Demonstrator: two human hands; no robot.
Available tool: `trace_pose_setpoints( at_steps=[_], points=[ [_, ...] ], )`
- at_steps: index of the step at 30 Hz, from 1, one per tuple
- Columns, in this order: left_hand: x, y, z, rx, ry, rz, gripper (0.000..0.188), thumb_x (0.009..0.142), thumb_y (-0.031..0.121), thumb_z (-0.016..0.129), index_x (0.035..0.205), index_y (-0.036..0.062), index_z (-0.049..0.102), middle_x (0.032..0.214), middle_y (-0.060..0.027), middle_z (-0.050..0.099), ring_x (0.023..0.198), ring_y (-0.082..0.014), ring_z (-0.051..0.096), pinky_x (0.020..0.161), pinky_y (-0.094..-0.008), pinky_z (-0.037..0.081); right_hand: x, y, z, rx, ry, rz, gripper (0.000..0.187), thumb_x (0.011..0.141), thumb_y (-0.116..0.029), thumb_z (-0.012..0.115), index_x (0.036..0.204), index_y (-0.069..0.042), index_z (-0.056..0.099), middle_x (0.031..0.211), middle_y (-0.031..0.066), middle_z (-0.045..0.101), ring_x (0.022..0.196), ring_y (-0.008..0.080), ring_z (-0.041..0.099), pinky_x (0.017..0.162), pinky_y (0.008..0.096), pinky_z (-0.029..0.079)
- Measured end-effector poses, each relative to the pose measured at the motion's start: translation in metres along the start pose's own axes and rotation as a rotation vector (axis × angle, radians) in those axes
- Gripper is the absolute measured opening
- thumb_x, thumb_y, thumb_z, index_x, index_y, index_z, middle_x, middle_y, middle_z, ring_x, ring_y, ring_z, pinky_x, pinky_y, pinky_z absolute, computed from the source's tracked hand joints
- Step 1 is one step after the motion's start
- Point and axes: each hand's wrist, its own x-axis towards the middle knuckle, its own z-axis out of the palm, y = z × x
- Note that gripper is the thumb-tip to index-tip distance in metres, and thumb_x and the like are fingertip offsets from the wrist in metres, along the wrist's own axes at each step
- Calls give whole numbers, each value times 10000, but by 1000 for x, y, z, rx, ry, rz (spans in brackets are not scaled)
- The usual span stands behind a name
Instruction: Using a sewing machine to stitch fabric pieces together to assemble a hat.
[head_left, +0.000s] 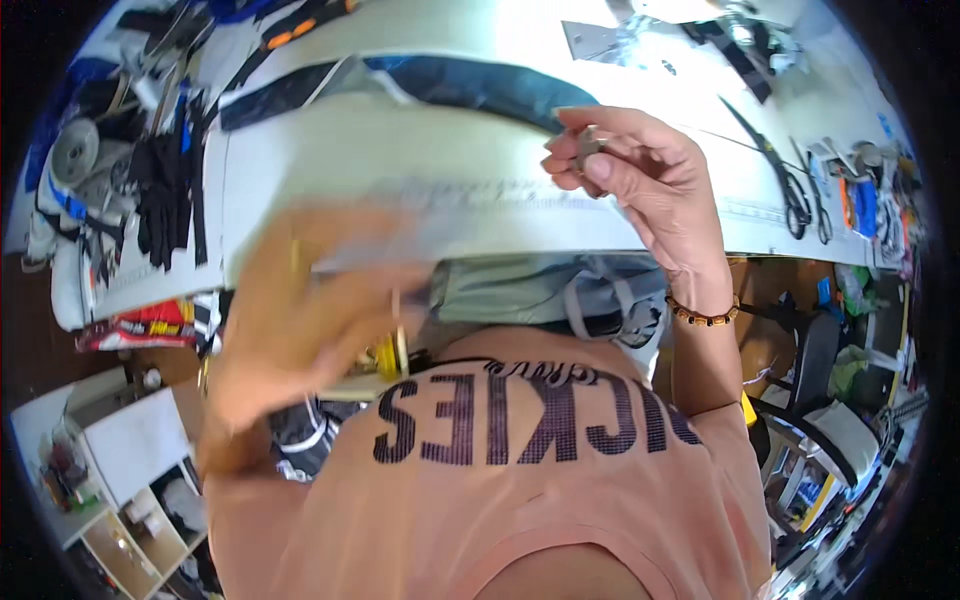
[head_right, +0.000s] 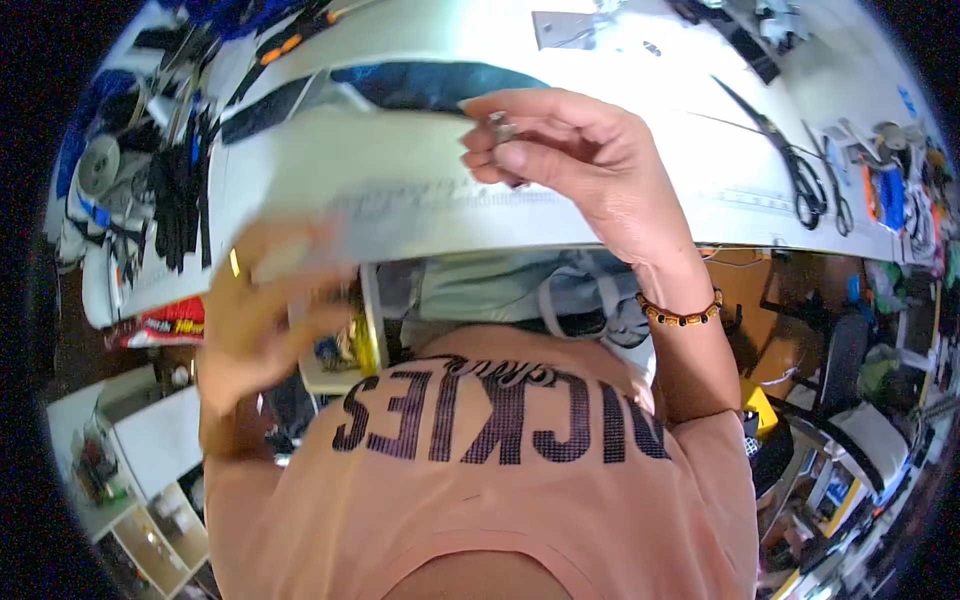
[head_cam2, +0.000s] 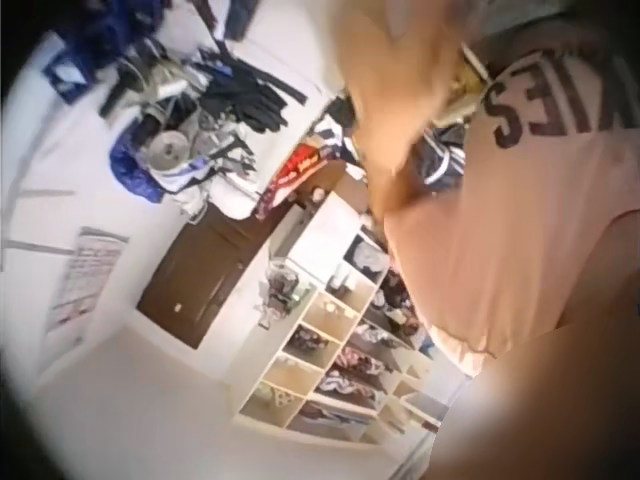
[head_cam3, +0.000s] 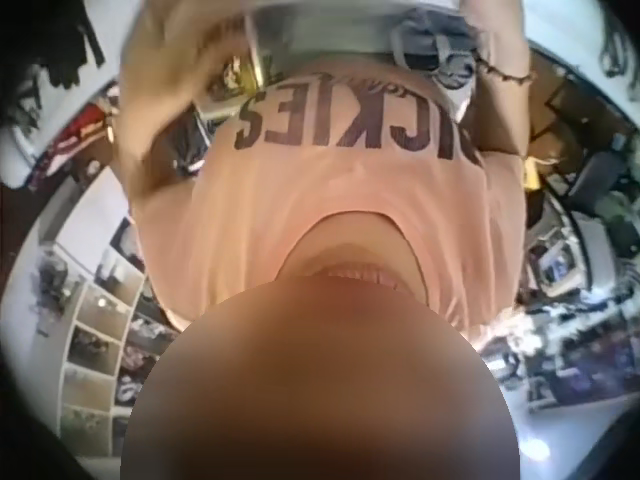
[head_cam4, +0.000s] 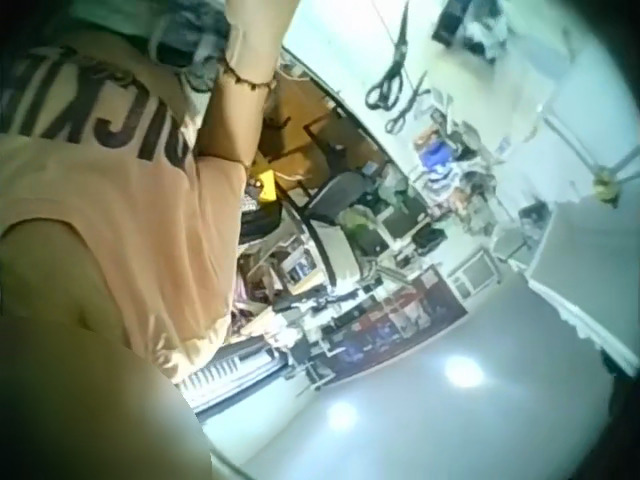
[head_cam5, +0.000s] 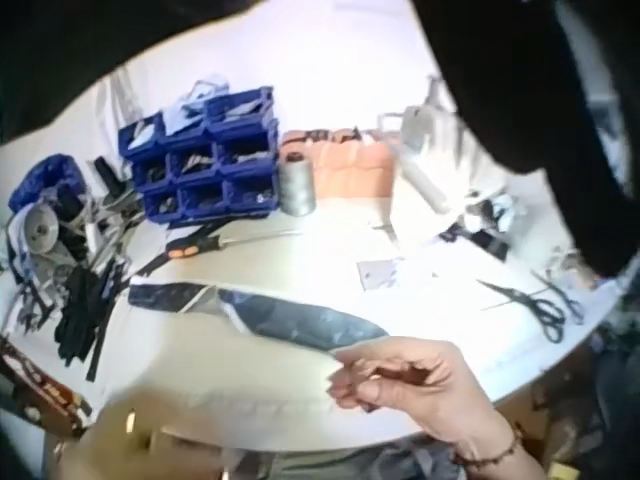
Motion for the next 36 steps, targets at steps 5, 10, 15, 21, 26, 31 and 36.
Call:
trace_pose_setpoints(
  at_steps=[5,10,15,21,26,31,36],
  points=[
    [-107,21,22,-264,-284,-243,236,698,119,728,922,74,667,966,-48,625,944,-248,590,839,-411,441,-11,-15,-89,-380,375,-61,216,869,5,644,1083,31,622,968,113,682,892,185,661,805,289,529],
    [-139,34,56,33,-128,-288,277,680,101,730,952,112,675,1036,-39,610,986,-255,569,871,-460,424,19,-30,-157,-595,427,-51,221,877,-70,661,1074,22,619,945,35,638,895,100,603,814,205,456],
    [-150,16,78,396,182,-295,460,742,144,741,1176,142,587,1249,-118,507,1260,-348,457,1051,-577,331,74,-21,-177,-913,234,102,297,896,-130,658,1138,37,623,958,32,648,864,82,593,790,210,463],
    [-96,-29,85,490,237,-386,559,715,40,728,1239,135,555,1284,-111,486,1292,-345,434,1097,-604,269,101,11,-177,-956,185,162,283,883,-190,681,1046,41,665,918,72,692,802,113,605,736,256,477],
    [-70,-38,80,620,270,-376,643,648,-37,709,1250,141,575,1257,-72,498,1246,-309,472,1084,-586,294,97,5,-156,-1193,227,38,305,877,-273,684,1003,4,684,805,79,690,733,100,598,720,307,486],
    [-29,-22,20,-26,-26,-434,471,652,110,793,1107,89,673,1252,-82,547,1238,-328,468,1053,-515,362,99,15,-154,-951,249,89,274,871,-198,688,1020,31,669,867,64,716,742,130,627,736,282,496],
    [26,-36,0,99,8,-155,358,688,144,771,1029,68,692,1067,-92,649,1076,-314,599,973,-466,439,104,17,-152,-832,169,64,271,883,-134,667,1112,10,659,982,63,722,834,123,659,794,279,515]
  ],
)
